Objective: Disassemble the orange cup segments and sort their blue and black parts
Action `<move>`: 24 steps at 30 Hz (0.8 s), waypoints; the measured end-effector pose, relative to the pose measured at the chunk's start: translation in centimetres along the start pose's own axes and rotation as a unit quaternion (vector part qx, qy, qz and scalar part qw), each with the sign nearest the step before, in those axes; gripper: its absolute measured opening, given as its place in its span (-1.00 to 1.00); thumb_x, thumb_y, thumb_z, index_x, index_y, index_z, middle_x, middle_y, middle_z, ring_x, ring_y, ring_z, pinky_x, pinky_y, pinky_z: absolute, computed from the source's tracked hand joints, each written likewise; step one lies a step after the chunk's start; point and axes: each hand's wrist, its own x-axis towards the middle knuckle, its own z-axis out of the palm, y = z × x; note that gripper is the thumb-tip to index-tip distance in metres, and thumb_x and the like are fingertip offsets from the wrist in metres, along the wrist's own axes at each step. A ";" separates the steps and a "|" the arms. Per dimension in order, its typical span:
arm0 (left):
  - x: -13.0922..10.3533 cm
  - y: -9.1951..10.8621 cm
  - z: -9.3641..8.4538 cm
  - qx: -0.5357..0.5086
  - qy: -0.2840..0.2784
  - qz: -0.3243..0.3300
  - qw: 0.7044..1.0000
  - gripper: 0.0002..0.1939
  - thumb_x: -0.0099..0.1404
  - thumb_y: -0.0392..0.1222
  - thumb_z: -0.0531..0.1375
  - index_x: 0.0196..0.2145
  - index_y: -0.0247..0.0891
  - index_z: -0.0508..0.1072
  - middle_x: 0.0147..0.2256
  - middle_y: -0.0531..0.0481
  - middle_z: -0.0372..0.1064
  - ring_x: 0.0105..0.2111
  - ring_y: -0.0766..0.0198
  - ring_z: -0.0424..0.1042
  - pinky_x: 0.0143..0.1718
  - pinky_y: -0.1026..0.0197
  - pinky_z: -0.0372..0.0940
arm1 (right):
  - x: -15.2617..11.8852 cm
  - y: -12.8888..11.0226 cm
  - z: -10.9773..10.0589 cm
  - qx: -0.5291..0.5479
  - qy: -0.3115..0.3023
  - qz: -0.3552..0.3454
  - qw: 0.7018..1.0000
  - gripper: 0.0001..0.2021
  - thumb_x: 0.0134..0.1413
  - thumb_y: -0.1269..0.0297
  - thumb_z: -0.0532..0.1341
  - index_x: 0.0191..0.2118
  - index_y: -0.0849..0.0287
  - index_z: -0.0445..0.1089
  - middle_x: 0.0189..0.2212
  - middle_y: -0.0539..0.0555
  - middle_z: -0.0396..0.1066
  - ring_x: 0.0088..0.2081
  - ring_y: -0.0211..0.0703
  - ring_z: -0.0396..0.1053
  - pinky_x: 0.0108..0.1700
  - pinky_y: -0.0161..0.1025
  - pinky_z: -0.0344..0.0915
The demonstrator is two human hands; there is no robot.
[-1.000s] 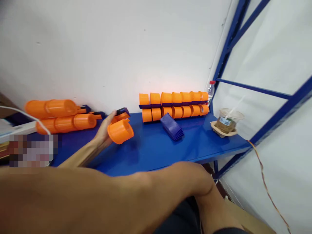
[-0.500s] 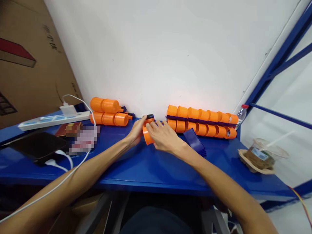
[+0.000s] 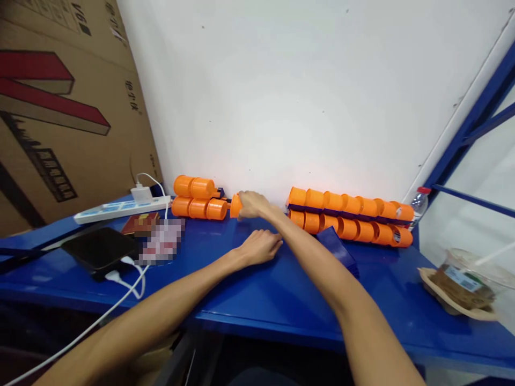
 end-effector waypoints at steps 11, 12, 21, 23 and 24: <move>0.4 -1.9 -0.2 0.098 -0.039 0.086 0.991 -0.66 0.39 -0.32 0.09 0.04 -0.43 0.52 0.04 -0.42 0.53 -0.01 -0.21 0.55 0.01 -0.09 0.42 | 3.1 -1.1 5.6 0.034 -0.008 0.037 0.999 -0.28 -0.01 0.12 0.51 0.22 0.25 0.29 0.20 0.34 0.42 0.16 0.22 0.46 0.06 -0.05 0.43; 0.5 -2.0 0.0 0.093 -0.036 0.090 0.991 -0.66 0.36 -0.34 0.10 0.02 -0.43 0.52 0.02 -0.41 0.54 -0.01 -0.21 0.54 0.02 -0.09 0.41 | 3.2 -1.3 5.7 0.041 -0.005 0.038 0.998 -0.28 0.00 0.12 0.51 0.22 0.26 0.28 0.20 0.34 0.41 0.16 0.22 0.45 0.07 -0.04 0.43; 0.5 -2.7 0.4 0.047 0.006 0.122 0.991 -0.75 0.32 -0.33 0.13 -0.12 -0.30 0.57 -0.08 -0.33 0.57 -0.08 -0.15 0.54 0.02 -0.04 0.39 | 2.6 -1.6 6.0 0.041 -0.009 0.029 0.999 -0.19 0.05 0.08 0.48 0.30 0.31 0.18 0.25 0.44 0.32 0.22 0.30 0.39 0.15 0.06 0.39; 0.4 -2.5 0.3 0.047 0.003 0.104 0.993 -0.78 0.35 -0.28 0.13 -0.15 -0.25 0.57 -0.09 -0.31 0.58 -0.07 -0.15 0.55 0.03 -0.04 0.39 | 2.4 -1.3 5.3 0.028 -0.007 0.019 0.999 -0.14 0.08 -0.02 0.45 0.35 0.31 0.13 0.28 0.47 0.30 0.24 0.34 0.36 0.20 0.14 0.35; 0.4 -2.3 0.2 0.050 -0.003 0.087 0.995 -0.81 0.36 -0.24 0.14 -0.20 -0.23 0.57 -0.12 -0.31 0.58 -0.08 -0.16 0.55 0.02 -0.05 0.38 | 2.3 -1.0 4.7 0.022 0.000 0.013 1.000 -0.16 0.13 -0.07 0.41 0.35 0.32 0.13 0.28 0.48 0.30 0.24 0.35 0.36 0.21 0.16 0.33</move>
